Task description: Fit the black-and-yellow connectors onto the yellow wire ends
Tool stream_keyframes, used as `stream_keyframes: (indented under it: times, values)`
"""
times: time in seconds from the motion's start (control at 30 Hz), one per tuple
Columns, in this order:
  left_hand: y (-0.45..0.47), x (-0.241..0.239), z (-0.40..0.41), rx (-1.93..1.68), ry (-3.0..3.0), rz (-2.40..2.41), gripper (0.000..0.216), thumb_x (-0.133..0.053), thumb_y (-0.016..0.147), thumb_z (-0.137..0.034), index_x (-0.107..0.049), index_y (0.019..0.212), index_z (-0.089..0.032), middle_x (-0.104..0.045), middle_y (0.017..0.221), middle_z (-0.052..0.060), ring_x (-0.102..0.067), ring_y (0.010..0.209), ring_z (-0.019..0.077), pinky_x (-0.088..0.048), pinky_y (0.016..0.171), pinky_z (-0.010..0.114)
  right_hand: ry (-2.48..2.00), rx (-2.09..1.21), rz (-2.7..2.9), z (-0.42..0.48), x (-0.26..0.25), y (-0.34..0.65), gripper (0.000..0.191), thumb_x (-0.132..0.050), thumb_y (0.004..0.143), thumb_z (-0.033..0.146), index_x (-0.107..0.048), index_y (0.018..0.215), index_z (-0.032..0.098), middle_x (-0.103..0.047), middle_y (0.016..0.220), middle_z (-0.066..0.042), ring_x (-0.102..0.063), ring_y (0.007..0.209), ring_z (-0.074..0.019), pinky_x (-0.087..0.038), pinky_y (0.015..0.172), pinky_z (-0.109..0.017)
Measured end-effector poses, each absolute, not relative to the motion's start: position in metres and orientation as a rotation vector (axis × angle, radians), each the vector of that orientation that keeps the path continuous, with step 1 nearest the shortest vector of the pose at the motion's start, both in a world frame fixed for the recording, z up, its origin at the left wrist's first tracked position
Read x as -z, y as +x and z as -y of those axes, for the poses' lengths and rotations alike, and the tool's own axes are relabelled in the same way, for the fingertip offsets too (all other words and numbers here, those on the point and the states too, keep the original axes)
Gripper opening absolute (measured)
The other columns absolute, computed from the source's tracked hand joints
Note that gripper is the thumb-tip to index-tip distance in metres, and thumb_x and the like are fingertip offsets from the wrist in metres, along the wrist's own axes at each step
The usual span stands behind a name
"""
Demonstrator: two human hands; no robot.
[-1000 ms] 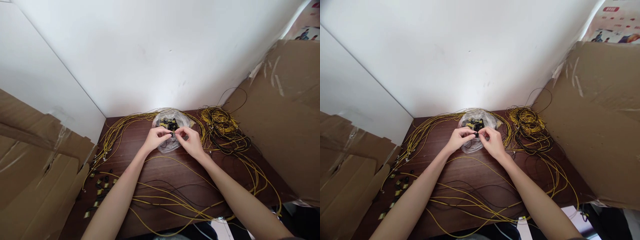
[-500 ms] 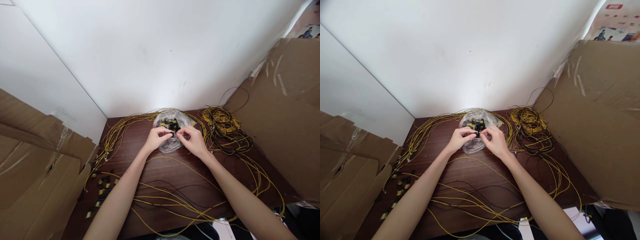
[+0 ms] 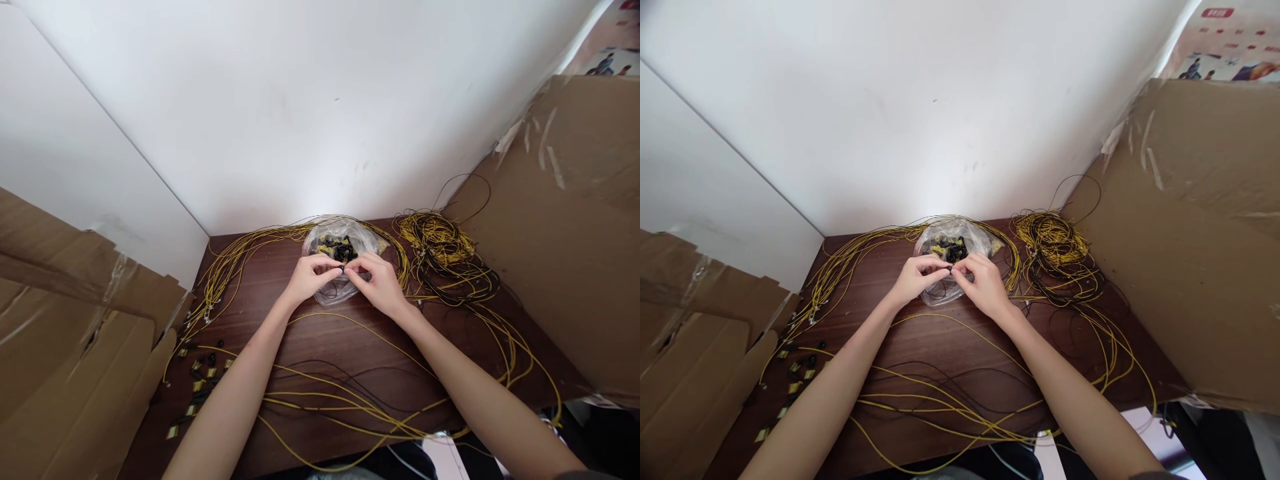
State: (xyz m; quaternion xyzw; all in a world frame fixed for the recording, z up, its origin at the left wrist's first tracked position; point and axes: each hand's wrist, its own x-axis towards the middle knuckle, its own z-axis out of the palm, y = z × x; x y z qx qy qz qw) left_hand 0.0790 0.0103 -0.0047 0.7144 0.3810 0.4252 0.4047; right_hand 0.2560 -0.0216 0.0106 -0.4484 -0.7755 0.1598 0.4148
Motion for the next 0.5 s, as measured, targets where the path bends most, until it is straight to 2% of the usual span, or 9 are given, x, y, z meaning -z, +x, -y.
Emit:
stream_keyframes:
  times: [0.33,0.5]
  values:
    - [0.08,0.006,-0.012,-1.114,1.636,-0.942,0.023,-0.069,0.072,-0.029,-0.072,0.084,-0.01,-0.067,0.081,0.009,-0.058,0.068,0.0141,-0.044,0.064,0.025,-1.206,-0.286,1.935,0.015,-0.013,0.266,0.005,-0.057,0.078,0.015,-0.061,0.076,0.018,-0.062,0.076,-0.002,-0.055,0.078,-0.0185,-0.041,0.075,-0.032]
    - [0.08,0.007,-0.012,-1.119,1.622,-0.94,0.022,-0.069,0.071,-0.028,-0.072,0.084,-0.01,-0.067,0.081,0.009,-0.059,0.069,0.0147,-0.045,0.065,0.026,-1.181,-0.308,1.928,0.016,-0.014,0.266,0.009,-0.055,0.08,0.016,-0.06,0.074,0.018,-0.06,0.073,-0.003,-0.054,0.075,-0.0176,-0.041,0.071,-0.03]
